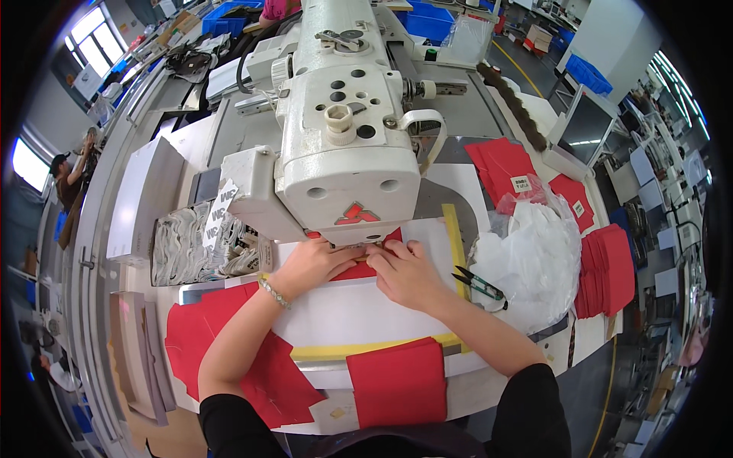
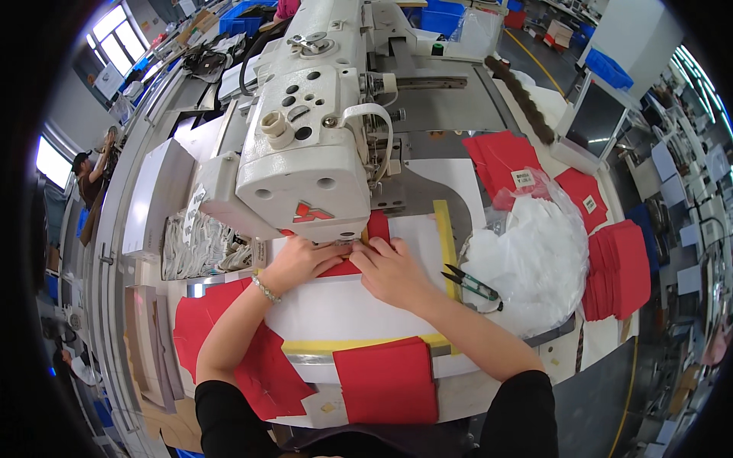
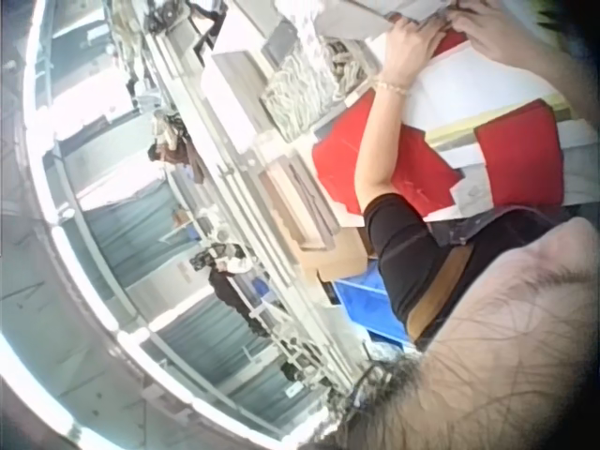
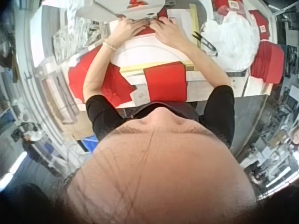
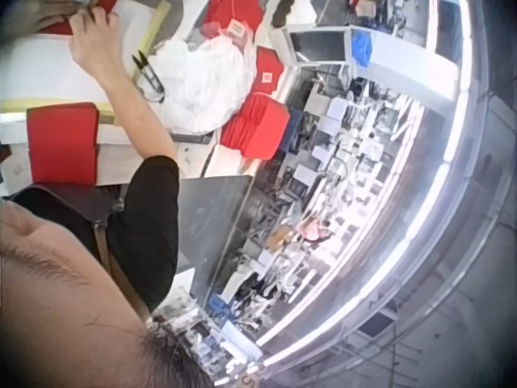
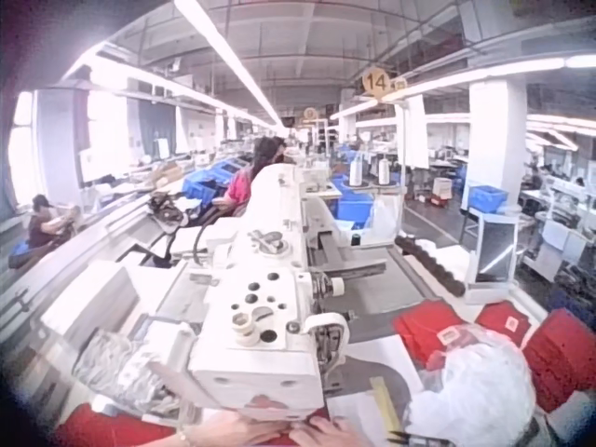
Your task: The person sews white rectangular labels onto red fabric pieces using an industrial sewing machine. They repeatedly pick up a red fabric piece, place a label on it, align it under the presser foot, sew the label, and trim the thread with scissors. Finished pieces are stacked on the table.
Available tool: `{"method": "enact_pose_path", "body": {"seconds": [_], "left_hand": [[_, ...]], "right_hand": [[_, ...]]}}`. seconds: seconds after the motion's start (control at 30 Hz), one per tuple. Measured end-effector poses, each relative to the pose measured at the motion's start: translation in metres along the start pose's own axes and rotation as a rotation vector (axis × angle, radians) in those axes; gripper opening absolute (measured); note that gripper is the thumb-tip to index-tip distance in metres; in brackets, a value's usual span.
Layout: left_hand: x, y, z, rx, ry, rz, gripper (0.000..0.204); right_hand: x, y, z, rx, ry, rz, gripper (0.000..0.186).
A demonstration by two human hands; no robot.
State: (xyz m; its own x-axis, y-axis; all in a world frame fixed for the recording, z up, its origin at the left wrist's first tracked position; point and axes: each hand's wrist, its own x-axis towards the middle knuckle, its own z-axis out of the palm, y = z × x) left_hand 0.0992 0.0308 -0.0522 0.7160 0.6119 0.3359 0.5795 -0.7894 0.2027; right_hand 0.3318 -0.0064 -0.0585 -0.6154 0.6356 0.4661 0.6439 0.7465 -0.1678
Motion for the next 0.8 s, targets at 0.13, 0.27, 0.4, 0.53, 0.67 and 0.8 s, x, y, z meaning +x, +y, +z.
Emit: {"method": "enact_pose_path", "body": {"seconds": [0.13,0.27,0.4,0.53,0.67,0.8], "left_hand": [[-0.001,0.003,-0.004,0.023,0.032,0.022,0.028],[0.001,0.011,-0.006,0.13,0.009,-0.007,0.026],[0.001,0.01,-0.006,0.118,0.035,-0.013,0.025],[0.005,0.002,-0.001,0.055,0.055,-0.049,0.023],[0.0,-0.013,0.012,0.057,-0.009,-0.145,0.021],[-0.003,-0.02,0.018,0.022,-0.062,-0.313,0.022]], "right_hand": [[-0.002,-0.002,0.002,-0.016,0.011,-0.002,0.029],[-0.005,0.0,0.006,-0.009,0.023,0.0,0.031],[-0.008,0.002,0.004,-0.011,0.056,-0.052,0.029],[-0.004,0.01,0.001,0.03,0.13,-0.164,0.024],[0.005,0.019,0.004,0.067,0.097,-0.142,0.016],[0.008,0.023,0.004,0.068,0.111,-0.132,0.012]]}}
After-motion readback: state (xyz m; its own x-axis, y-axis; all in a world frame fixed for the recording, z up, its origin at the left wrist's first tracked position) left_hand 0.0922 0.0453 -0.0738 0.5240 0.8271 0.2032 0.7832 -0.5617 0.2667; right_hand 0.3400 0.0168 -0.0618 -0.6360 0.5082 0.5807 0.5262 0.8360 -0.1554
